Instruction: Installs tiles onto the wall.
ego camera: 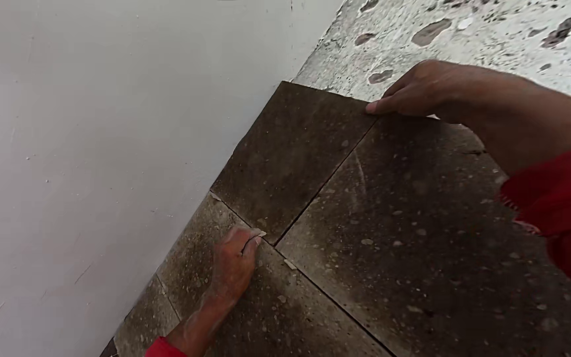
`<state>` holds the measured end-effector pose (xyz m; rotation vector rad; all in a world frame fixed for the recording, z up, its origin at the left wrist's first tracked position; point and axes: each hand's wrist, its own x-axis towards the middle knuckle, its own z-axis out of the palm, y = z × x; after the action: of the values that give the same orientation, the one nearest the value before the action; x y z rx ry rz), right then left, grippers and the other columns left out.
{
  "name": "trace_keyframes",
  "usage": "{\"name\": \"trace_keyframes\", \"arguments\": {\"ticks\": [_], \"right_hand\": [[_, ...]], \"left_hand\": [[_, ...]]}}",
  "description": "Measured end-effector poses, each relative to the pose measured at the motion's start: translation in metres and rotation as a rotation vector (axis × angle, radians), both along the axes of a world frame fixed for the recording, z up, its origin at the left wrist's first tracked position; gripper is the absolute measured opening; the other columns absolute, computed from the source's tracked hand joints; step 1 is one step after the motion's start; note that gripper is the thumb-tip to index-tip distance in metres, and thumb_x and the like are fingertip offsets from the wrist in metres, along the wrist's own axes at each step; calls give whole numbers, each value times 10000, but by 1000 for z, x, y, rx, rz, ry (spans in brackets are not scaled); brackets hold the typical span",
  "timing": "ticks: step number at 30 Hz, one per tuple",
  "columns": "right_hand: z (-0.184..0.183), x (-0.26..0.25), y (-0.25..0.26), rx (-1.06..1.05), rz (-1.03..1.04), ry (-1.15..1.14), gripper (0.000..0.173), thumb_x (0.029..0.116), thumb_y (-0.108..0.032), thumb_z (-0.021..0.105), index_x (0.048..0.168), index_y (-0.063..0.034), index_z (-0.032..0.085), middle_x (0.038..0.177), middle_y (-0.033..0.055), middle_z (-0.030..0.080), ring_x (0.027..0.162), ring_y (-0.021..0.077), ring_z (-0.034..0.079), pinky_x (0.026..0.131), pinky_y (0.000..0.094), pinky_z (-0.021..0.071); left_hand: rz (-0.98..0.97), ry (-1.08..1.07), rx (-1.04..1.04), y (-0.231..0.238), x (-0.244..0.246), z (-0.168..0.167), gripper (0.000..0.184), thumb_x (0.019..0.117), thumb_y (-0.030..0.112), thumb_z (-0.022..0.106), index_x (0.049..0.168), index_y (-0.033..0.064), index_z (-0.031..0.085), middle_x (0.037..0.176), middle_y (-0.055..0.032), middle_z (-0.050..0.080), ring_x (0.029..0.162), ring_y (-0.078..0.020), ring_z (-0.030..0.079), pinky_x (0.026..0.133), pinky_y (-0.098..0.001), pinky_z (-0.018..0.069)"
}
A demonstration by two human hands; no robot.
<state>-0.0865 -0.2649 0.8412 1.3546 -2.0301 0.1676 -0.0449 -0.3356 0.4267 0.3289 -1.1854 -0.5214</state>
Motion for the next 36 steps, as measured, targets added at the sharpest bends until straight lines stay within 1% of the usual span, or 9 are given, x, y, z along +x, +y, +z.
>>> {"name": "trace_keyframes", "arguments": {"ticks": [5,8,10,15,25,28,30,33,36], "right_hand": [[-3,-5,5,-90,46,-13,419,980,-412,672,973,3,726,972,252,686,902,391,651,787,660,485],[-10,0,6,-141,33,-54,438,981,-419,670,1055,9,720,1042,266,676,962,396,644,829,664,474],[-11,-3,5,-173,68,-74,414,970,-403,686,1044,4,712,1031,245,674,934,356,639,815,634,478],[-14,-9,4,-231,114,-115,357,938,-367,722,1032,-23,713,983,198,680,856,289,644,774,561,511],[-14,-13,4,-264,155,-97,376,917,-351,729,1040,3,689,1012,200,668,876,284,638,789,565,510],[-16,-8,6,-251,170,-87,320,919,-313,734,952,3,698,947,189,667,817,272,619,738,554,497],[-19,-5,10,-208,165,-115,307,945,-313,725,938,-7,701,921,172,660,789,254,600,716,527,490],[-5,-9,13,-109,163,-90,354,1008,-346,666,882,-19,717,828,176,670,741,276,625,699,556,501],[8,-9,21,35,160,-128,281,1053,-274,598,986,-51,754,875,146,711,797,255,672,760,525,540]], "left_hand": [[9,-86,-182,-17,10,-9,148,965,98,671,1062,77,781,1042,-37,726,972,-91,696,861,-247,594],[21,-136,-235,-23,15,-11,151,965,97,666,1058,72,782,1044,-51,726,984,-109,699,875,-258,593],[22,-158,-280,-28,17,-10,145,964,82,665,1049,62,780,1037,-65,731,988,-122,702,881,-265,591],[15,-239,-361,-34,24,-3,155,973,78,655,1063,50,777,1031,-76,721,967,-131,700,867,-265,592],[108,-448,-455,-38,31,15,177,972,72,616,1054,69,773,973,-86,676,894,-193,678,775,-335,593],[124,-436,-457,-39,30,13,184,983,85,612,1076,72,770,1012,-90,691,938,-193,689,822,-334,599],[131,-430,-438,-37,29,10,203,1000,129,600,1108,85,766,1030,-75,690,956,-178,684,836,-330,596],[142,-406,-374,-35,27,9,252,1015,222,575,1164,124,753,1071,-34,714,972,-137,698,848,-317,602],[98,-343,-303,-32,28,7,294,1012,271,571,1206,129,741,1084,-42,724,942,-134,715,826,-319,614]]}}
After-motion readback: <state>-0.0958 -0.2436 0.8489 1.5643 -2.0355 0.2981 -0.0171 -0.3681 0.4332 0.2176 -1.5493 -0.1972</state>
